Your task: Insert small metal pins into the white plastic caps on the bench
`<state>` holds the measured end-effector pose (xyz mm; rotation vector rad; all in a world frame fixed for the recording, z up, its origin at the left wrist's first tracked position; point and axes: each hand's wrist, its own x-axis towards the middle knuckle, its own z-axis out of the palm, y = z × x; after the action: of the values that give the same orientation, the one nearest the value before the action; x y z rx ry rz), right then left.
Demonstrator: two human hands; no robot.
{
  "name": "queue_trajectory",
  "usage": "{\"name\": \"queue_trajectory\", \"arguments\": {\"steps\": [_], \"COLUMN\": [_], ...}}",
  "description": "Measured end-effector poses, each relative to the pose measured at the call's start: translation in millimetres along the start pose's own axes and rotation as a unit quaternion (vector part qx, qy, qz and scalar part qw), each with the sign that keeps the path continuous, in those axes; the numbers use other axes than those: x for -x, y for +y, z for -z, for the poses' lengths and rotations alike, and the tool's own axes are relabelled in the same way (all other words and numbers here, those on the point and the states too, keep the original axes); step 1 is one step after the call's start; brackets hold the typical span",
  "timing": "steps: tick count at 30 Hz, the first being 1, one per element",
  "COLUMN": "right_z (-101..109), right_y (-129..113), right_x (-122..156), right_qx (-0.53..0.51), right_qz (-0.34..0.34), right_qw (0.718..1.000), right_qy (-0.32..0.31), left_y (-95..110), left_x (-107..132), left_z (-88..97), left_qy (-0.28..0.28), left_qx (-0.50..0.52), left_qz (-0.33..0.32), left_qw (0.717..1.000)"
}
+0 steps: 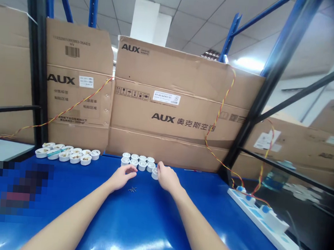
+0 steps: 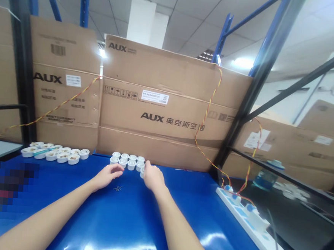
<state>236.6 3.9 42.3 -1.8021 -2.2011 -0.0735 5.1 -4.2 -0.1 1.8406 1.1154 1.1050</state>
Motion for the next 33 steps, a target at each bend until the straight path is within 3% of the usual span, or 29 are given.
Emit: {"name": "queue_trajectory", "arguments": {"steps": [3, 7, 10, 16, 19, 24, 33], "right_z": [-4, -15, -22, -30, -29, -22, -16], "right_y": [-16, -34, -39, -34, -36, -41, -43], "right_x": [6, 13, 13, 7, 8, 13, 15], "right_qx": [-0.101, -0.277, -0.332, -0.290, -0.256, -0.181, -0.134], "right_qz": [0.070, 0.178, 0.194, 0.160, 0.170, 0.201, 0.196], "right_qw": [0.992, 0.944, 0.923, 0.940, 0.947, 0.958, 0.969], "right_qy": [0.009, 0.000, 0.023, 0.083, 0.093, 0.089, 0.074], "left_y": [2, 3, 1, -1, 4, 12, 18], "left_x": [0, 2, 3, 2, 3, 6, 10], "left_z": [-0.3, -1.4, -1.9, -4.6, -5.7, -5.3, -4.3], "left_qy": [0.014, 0.010, 0.008, 0.022, 0.037, 0.031, 0.020], "left_qx": [-0.031, -0.069, -0.100, -0.146, -0.152, -0.169, -0.158], "left_qz": [-0.013, -0.025, -0.026, -0.017, -0.055, -0.115, -0.127], "left_qw": [0.999, 0.997, 0.995, 0.989, 0.986, 0.978, 0.979]}}
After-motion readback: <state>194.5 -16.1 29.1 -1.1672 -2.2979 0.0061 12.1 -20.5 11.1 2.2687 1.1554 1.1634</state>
